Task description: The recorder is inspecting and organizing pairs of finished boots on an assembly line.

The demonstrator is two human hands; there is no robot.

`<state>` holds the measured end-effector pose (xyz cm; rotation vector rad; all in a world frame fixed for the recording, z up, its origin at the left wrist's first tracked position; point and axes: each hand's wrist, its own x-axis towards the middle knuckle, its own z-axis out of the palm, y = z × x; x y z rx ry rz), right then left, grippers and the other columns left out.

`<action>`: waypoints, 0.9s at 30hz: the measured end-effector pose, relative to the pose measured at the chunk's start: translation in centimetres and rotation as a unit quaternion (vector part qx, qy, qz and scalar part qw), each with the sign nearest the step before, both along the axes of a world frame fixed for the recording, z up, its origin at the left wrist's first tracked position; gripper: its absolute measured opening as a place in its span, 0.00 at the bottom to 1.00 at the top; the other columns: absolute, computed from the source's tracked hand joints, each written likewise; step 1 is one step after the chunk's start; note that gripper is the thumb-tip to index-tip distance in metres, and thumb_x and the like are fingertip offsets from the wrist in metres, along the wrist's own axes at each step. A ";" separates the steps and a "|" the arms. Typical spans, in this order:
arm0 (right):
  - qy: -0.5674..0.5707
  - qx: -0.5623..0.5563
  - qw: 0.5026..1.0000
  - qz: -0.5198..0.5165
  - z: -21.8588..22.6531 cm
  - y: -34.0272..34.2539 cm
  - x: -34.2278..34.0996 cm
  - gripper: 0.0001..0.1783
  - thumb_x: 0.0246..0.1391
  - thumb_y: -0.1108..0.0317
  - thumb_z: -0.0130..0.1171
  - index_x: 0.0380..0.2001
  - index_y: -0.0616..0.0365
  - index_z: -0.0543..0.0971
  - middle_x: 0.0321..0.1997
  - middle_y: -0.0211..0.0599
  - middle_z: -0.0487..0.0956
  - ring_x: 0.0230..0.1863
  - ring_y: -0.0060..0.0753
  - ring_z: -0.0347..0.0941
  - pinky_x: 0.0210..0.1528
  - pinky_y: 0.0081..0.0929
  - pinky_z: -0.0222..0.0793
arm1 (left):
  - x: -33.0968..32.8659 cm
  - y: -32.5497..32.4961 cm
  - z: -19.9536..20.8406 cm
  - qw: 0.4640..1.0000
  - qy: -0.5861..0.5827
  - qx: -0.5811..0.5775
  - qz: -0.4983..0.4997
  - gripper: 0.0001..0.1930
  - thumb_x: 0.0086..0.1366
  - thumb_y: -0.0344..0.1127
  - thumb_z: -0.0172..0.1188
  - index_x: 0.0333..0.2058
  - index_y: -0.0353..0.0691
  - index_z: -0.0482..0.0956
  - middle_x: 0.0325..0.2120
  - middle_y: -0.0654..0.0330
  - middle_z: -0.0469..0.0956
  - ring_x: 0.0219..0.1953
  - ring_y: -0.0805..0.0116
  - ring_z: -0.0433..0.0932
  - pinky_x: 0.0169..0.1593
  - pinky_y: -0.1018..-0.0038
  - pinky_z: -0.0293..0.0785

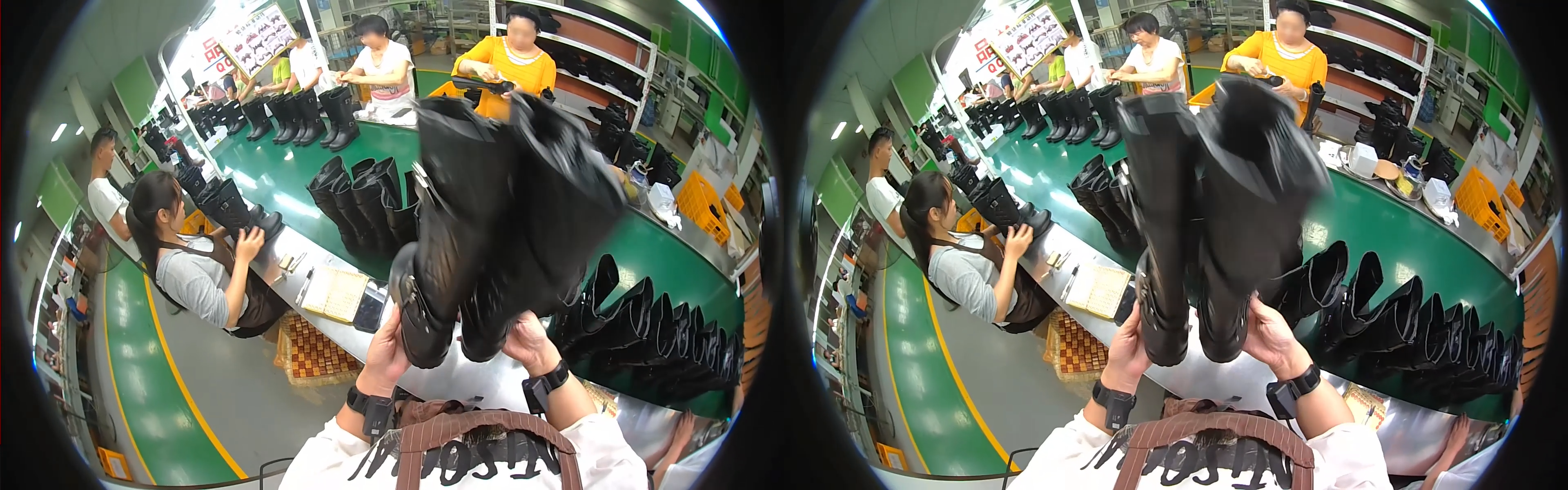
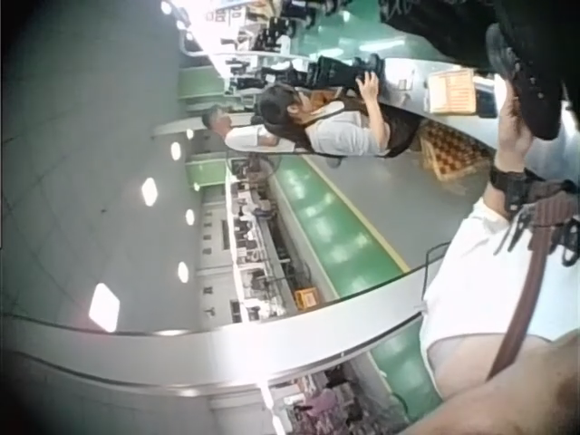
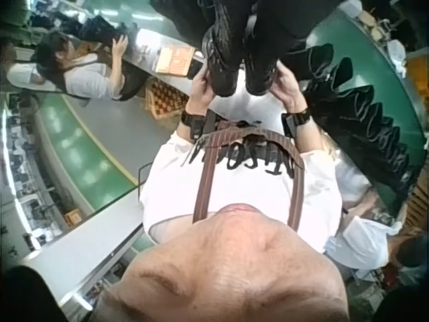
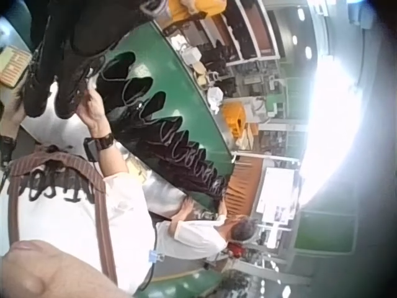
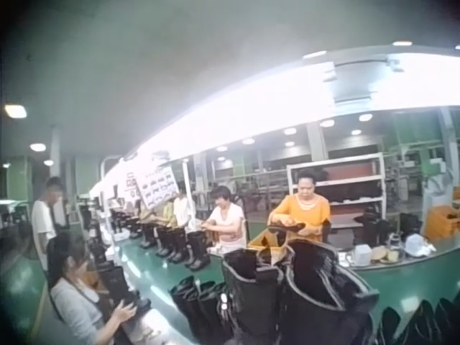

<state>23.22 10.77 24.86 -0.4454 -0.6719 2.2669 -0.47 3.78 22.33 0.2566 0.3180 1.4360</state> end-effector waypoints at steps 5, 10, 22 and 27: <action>0.045 -0.049 0.996 -0.065 1.5 0.1 -0.7 0.32 0.63 0.46 0.52 0.62 0.56 0.66 0.63 0.40 0.71 0.63 0.43 0.67 0.68 0.46 0.58 | -0.6 -0.6 1.3 0.997 -0.005 0.054 0.059 0.25 0.72 0.47 0.48 0.64 0.45 0.61 0.63 0.59 0.65 0.64 0.60 0.64 0.66 0.58 0.61; 0.020 0.014 0.995 -0.101 3.9 -0.5 -2.1 0.30 0.64 0.48 0.52 0.61 0.54 0.67 0.62 0.36 0.72 0.62 0.34 0.68 0.64 0.38 0.63 | -1.5 -0.3 2.4 0.995 -0.008 0.053 0.090 0.26 0.72 0.49 0.48 0.64 0.45 0.61 0.62 0.60 0.66 0.63 0.60 0.65 0.66 0.59 0.62; -0.012 0.060 0.989 -0.136 3.9 0.0 -3.7 0.29 0.66 0.47 0.47 0.60 0.56 0.67 0.62 0.37 0.72 0.62 0.37 0.68 0.66 0.40 0.61 | -3.5 2.0 3.0 0.996 0.011 0.060 0.067 0.24 0.73 0.48 0.46 0.62 0.45 0.65 0.61 0.60 0.69 0.62 0.60 0.68 0.66 0.58 0.61; 0.007 0.063 0.984 -0.166 3.9 0.3 -5.3 0.29 0.67 0.48 0.44 0.62 0.56 0.66 0.64 0.38 0.71 0.64 0.40 0.66 0.67 0.43 0.59 | -4.7 3.4 3.4 0.993 0.049 0.074 0.074 0.26 0.71 0.47 0.50 0.64 0.48 0.63 0.63 0.61 0.67 0.64 0.61 0.65 0.69 0.57 0.57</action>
